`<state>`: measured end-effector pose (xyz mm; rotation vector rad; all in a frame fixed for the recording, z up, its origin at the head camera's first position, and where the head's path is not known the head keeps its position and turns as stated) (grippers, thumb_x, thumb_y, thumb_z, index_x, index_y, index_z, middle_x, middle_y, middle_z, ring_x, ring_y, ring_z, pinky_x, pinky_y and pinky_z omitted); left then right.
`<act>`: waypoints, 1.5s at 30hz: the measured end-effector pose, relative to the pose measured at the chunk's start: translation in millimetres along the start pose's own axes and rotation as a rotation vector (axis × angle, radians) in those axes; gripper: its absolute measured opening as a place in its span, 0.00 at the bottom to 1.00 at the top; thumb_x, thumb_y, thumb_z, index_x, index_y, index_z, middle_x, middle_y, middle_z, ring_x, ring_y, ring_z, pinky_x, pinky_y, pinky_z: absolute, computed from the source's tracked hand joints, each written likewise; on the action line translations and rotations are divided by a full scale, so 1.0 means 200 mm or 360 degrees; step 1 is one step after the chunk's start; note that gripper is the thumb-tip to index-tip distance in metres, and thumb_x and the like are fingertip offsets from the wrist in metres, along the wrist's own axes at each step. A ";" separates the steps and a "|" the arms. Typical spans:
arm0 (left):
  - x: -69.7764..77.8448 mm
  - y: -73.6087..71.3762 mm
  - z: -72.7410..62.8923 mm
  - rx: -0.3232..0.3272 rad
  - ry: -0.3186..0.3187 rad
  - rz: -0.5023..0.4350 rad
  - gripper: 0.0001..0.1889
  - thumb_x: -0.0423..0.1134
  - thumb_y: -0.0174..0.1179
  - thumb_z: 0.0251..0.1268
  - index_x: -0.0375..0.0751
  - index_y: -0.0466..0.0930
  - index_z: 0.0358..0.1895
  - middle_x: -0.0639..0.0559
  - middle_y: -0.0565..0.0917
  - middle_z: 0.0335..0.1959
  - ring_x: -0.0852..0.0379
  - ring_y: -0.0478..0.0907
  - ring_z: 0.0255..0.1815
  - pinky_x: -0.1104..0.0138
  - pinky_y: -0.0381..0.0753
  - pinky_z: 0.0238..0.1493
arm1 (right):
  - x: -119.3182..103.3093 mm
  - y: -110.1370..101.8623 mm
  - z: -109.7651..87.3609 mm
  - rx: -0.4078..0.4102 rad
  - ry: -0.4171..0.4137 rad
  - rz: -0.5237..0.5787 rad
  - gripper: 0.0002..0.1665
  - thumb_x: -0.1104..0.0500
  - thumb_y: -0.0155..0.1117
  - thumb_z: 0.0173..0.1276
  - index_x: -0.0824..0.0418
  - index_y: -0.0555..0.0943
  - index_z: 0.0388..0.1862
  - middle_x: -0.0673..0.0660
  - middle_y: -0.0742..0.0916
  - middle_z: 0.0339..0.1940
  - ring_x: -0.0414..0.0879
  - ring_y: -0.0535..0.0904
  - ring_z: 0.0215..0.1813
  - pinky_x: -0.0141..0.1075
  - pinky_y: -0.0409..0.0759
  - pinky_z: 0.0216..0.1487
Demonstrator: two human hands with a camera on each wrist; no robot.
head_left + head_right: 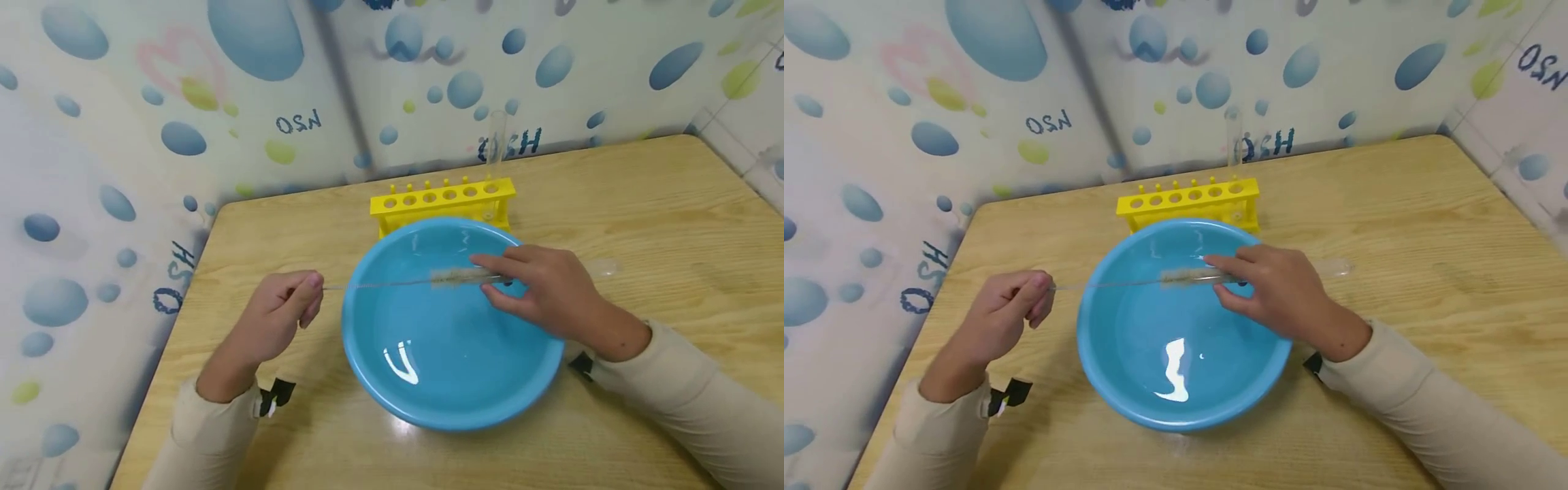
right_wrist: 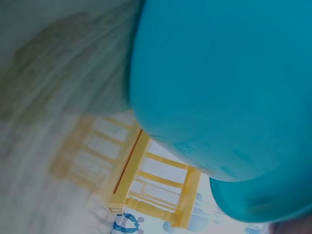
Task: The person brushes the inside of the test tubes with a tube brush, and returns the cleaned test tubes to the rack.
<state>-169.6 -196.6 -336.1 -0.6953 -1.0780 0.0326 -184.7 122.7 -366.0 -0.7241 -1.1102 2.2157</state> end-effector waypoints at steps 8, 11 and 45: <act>-0.02 0.00 -0.02 0.0000 -0.0040 -0.0100 0.24 0.33 0.39 0.83 0.41 0.64 0.18 0.48 0.65 0.13 0.56 0.63 0.15 0.65 0.69 0.20 | -0.05 0.02 0.04 -0.0126 -0.0101 -0.0041 0.32 0.52 0.78 0.57 0.51 0.82 0.62 0.51 0.84 0.27 0.38 0.74 0.25 0.27 0.72 0.25; -0.02 0.01 0.00 -0.0016 -0.0037 -0.0151 0.24 0.34 0.38 0.83 0.41 0.63 0.18 0.47 0.64 0.13 0.55 0.62 0.15 0.65 0.68 0.19 | -0.07 0.02 0.06 -0.0139 -0.0115 -0.0050 0.33 0.51 0.78 0.57 0.52 0.81 0.63 0.51 0.84 0.28 0.38 0.75 0.25 0.27 0.73 0.25; -0.01 0.29 0.14 -0.0063 0.0071 0.0201 0.23 0.43 0.44 0.82 0.45 0.68 0.21 0.59 0.67 0.18 0.57 0.66 0.32 0.61 0.65 0.41 | -0.13 0.05 0.06 -0.0046 -0.0153 0.0016 0.20 0.55 0.75 0.51 0.59 0.84 0.43 0.54 0.89 0.37 0.46 0.85 0.37 0.40 0.87 0.35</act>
Point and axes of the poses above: each hand's wrist, its own z-axis towards the middle knuckle, its own y-axis out of the palm, x = y × z, the point moved 5 cm from there along z, towards the middle knuckle
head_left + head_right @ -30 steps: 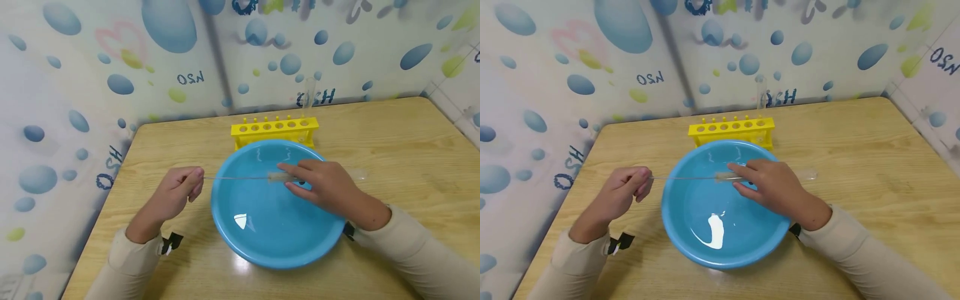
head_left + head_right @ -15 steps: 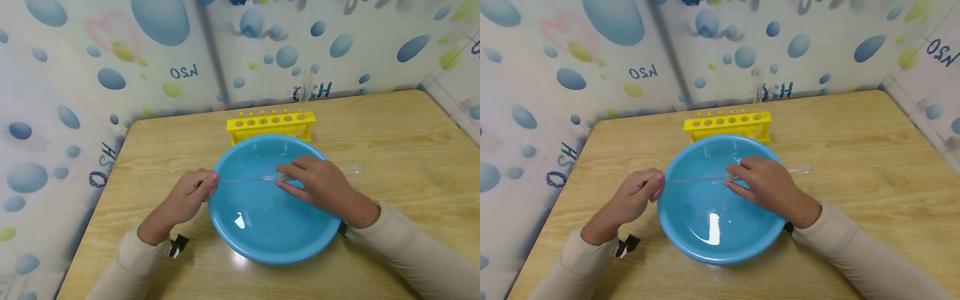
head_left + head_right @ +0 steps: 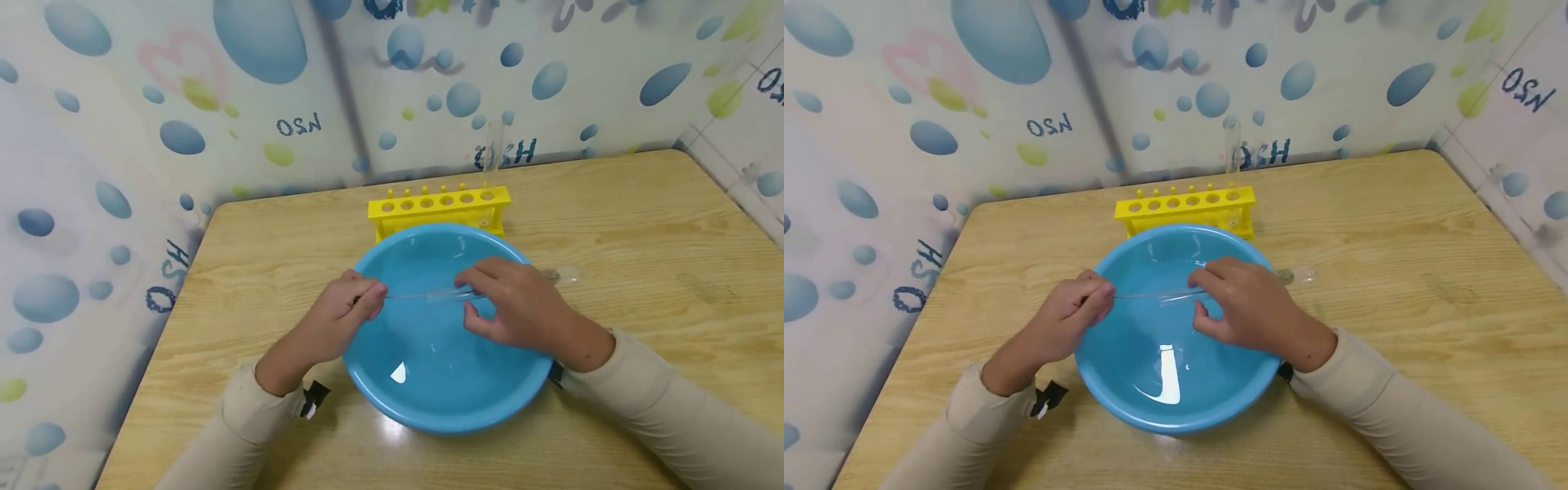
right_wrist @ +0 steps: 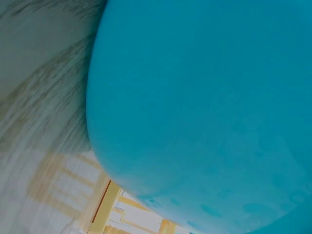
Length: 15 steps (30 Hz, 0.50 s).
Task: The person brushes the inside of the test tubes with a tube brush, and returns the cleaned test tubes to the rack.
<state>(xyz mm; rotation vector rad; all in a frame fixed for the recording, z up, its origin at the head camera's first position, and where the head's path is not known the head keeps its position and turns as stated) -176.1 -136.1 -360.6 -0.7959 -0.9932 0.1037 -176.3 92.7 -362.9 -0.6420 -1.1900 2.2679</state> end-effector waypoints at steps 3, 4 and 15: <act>-0.01 0.02 0.00 -0.0016 -0.0019 0.0010 0.23 0.43 0.44 0.82 0.45 0.68 0.21 0.59 0.67 0.18 0.57 0.67 0.32 0.61 0.65 0.41 | 0.00 0.01 0.00 -0.0013 -0.0013 -0.0003 0.19 0.55 0.74 0.51 0.59 0.84 0.43 0.53 0.88 0.37 0.45 0.84 0.37 0.40 0.87 0.36; -0.01 0.03 0.00 -0.0023 -0.0020 0.0012 0.22 0.43 0.44 0.82 0.45 0.68 0.21 0.59 0.68 0.18 0.57 0.67 0.32 0.61 0.66 0.40 | 0.00 0.01 0.00 -0.0016 -0.0017 -0.0006 0.19 0.55 0.74 0.52 0.59 0.85 0.43 0.53 0.88 0.36 0.45 0.84 0.37 0.40 0.87 0.36; 0.00 0.10 0.02 -0.0057 0.0078 0.0269 0.18 0.37 0.50 0.78 0.47 0.69 0.22 0.61 0.66 0.16 0.65 0.64 0.25 0.64 0.65 0.39 | -0.01 0.01 0.00 -0.0039 -0.0128 0.0008 0.20 0.55 0.74 0.54 0.60 0.85 0.46 0.53 0.87 0.36 0.45 0.82 0.38 0.38 0.85 0.38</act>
Point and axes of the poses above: each hand's wrist, its own z-axis towards the middle knuckle, its own y-axis out of the palm, x = y × z, the point moved 5 cm from there along z, towards the middle knuckle
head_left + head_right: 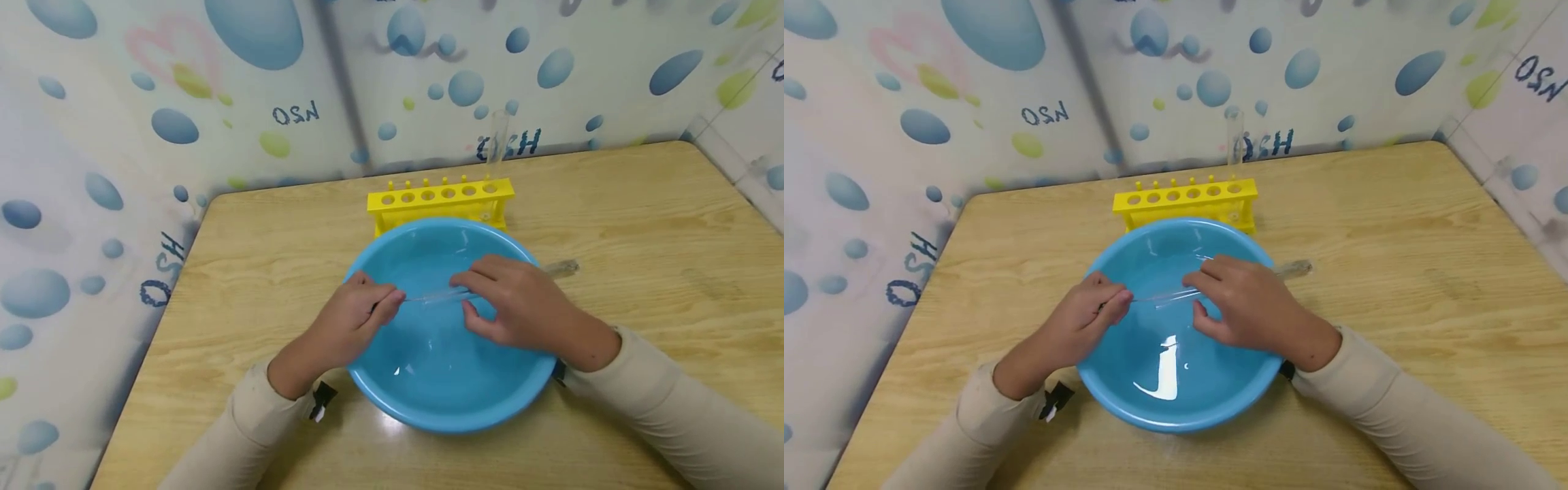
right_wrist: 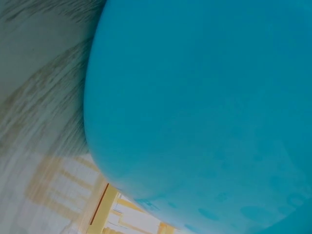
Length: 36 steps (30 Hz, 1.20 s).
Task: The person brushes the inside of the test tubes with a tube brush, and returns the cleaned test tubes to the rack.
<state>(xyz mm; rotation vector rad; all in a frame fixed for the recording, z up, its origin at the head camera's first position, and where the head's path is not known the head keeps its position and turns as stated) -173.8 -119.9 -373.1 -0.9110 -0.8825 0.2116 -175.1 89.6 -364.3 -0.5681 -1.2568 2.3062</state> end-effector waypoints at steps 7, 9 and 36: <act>0.00 0.00 0.02 0.0089 -0.0042 0.0029 0.19 0.40 0.50 0.79 0.46 0.69 0.22 0.59 0.66 0.16 0.62 0.66 0.27 0.65 0.68 0.36 | 0.00 -0.02 -0.01 0.0009 0.0026 0.0009 0.24 0.57 0.75 0.57 0.61 0.84 0.53 0.55 0.88 0.41 0.47 0.83 0.42 0.43 0.86 0.43; -0.01 -0.02 0.01 0.0215 -0.0069 -0.0038 0.20 0.43 0.48 0.80 0.45 0.70 0.23 0.57 0.66 0.17 0.60 0.66 0.28 0.66 0.68 0.34 | 0.01 -0.03 -0.01 0.0041 0.0040 0.0001 0.26 0.57 0.76 0.57 0.61 0.84 0.55 0.56 0.88 0.42 0.48 0.84 0.44 0.45 0.87 0.44; -0.08 -0.07 -0.02 0.0554 -0.0464 -0.0471 0.20 0.38 0.49 0.79 0.31 0.72 0.25 0.50 0.64 0.17 0.58 0.66 0.18 0.71 0.67 0.20 | 0.02 -0.04 -0.01 0.0189 0.0094 -0.0084 0.31 0.58 0.81 0.54 0.55 0.84 0.59 0.57 0.88 0.39 0.50 0.86 0.37 0.44 0.87 0.38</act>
Point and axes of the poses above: each hand's wrist, its own z-axis towards the middle knuckle, its own y-axis out of the palm, x = y × z, the point moved 5 cm from there along z, towards the middle knuckle
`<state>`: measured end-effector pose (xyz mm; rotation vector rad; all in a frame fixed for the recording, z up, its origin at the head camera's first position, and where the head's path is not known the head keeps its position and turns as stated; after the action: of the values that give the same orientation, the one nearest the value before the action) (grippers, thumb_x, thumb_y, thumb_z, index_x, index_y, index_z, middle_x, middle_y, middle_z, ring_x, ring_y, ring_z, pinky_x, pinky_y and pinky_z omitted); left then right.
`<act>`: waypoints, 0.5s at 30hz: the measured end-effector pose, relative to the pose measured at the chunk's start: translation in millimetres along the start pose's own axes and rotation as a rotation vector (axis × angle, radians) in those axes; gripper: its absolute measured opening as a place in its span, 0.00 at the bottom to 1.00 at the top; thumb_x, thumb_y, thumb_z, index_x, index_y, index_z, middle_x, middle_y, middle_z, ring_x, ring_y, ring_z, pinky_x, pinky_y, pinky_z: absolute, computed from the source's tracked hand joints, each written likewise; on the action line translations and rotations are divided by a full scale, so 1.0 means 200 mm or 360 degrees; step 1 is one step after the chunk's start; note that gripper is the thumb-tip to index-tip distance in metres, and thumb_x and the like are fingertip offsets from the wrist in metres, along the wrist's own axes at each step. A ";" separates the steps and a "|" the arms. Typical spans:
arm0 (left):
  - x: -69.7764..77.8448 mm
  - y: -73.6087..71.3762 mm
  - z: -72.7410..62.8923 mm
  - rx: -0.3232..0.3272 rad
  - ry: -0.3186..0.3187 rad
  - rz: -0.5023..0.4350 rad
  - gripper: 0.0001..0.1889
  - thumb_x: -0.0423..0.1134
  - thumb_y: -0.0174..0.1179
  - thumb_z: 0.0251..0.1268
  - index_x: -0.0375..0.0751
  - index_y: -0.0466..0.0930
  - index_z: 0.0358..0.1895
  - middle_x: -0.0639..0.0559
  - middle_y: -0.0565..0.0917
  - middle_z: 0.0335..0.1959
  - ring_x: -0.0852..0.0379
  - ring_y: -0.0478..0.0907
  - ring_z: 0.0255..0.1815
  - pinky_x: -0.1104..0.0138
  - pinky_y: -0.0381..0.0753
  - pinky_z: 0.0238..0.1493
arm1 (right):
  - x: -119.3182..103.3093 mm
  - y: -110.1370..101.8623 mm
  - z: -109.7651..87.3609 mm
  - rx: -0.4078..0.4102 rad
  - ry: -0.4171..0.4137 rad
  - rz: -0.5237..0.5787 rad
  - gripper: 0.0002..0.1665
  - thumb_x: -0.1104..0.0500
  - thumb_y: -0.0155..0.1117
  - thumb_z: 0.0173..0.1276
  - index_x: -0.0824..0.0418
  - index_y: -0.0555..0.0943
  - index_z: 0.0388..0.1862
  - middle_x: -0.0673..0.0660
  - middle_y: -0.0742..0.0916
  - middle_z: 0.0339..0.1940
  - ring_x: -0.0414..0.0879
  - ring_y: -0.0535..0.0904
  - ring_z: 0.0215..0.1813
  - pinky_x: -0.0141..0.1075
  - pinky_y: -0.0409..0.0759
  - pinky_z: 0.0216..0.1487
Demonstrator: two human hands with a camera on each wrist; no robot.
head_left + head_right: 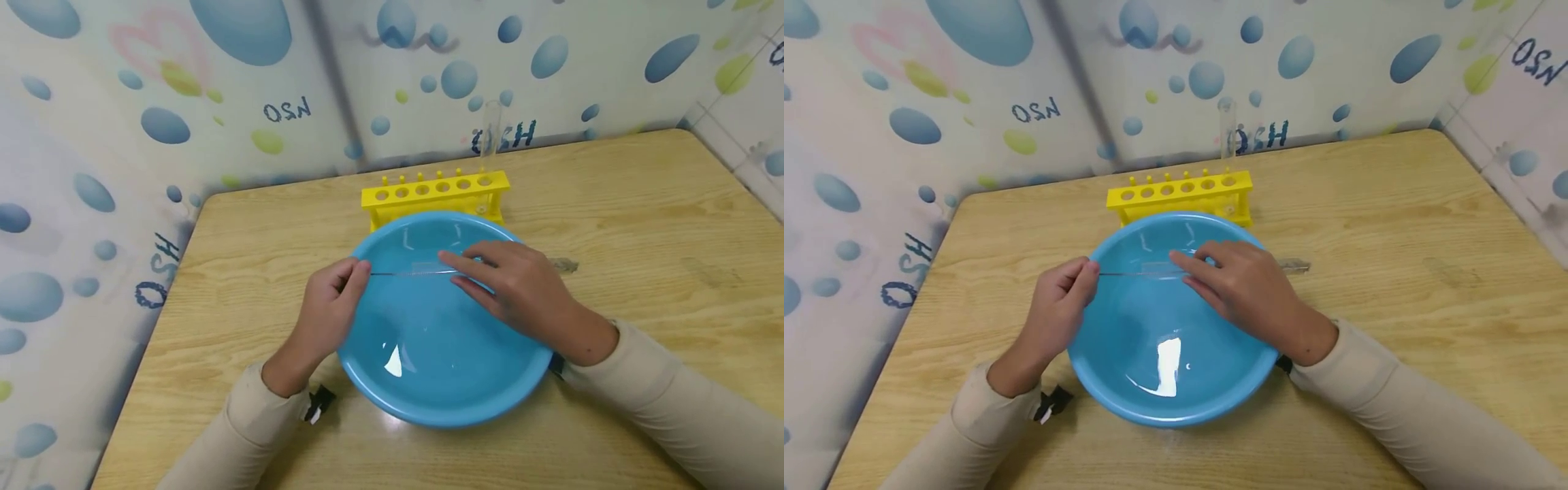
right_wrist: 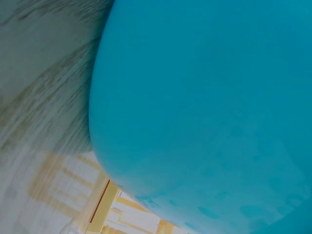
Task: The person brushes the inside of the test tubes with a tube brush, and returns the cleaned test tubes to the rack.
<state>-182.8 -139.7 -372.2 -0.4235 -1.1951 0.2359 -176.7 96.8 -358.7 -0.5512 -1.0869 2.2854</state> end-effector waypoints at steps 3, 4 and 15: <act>0.00 0.00 0.00 -0.0021 -0.0012 -0.0066 0.19 0.37 0.49 0.79 0.30 0.72 0.26 0.49 0.64 0.19 0.58 0.65 0.20 0.70 0.64 0.21 | 0.00 0.00 0.00 -0.0008 0.0001 0.0017 0.31 0.59 0.81 0.54 0.55 0.84 0.59 0.57 0.88 0.39 0.50 0.86 0.38 0.45 0.87 0.40; 0.00 0.00 0.01 -0.0022 -0.0010 -0.0078 0.18 0.37 0.50 0.79 0.30 0.72 0.26 0.49 0.64 0.19 0.58 0.65 0.20 0.70 0.64 0.22 | 0.00 0.00 0.00 -0.0011 0.0005 0.0025 0.31 0.59 0.80 0.54 0.55 0.84 0.59 0.57 0.88 0.39 0.50 0.86 0.39 0.45 0.87 0.41; 0.00 0.00 0.01 0.0052 0.0134 0.0028 0.09 0.32 0.56 0.74 0.32 0.82 0.36 0.38 0.81 0.28 0.50 0.75 0.27 0.73 0.78 0.32 | 0.02 0.00 0.01 -0.0072 0.0081 0.0112 0.31 0.59 0.78 0.58 0.55 0.82 0.62 0.55 0.91 0.46 0.51 0.88 0.48 0.50 0.86 0.49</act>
<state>-184.5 -139.8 -371.0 -0.4115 -1.1041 0.2501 -181.1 98.6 -357.9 -0.6719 -1.1132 2.2983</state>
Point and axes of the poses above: each hand's wrist, its own z-axis towards the middle knuckle, its own y-axis out of the palm, x = y × z, the point moved 5 cm from there along z, towards the middle knuckle
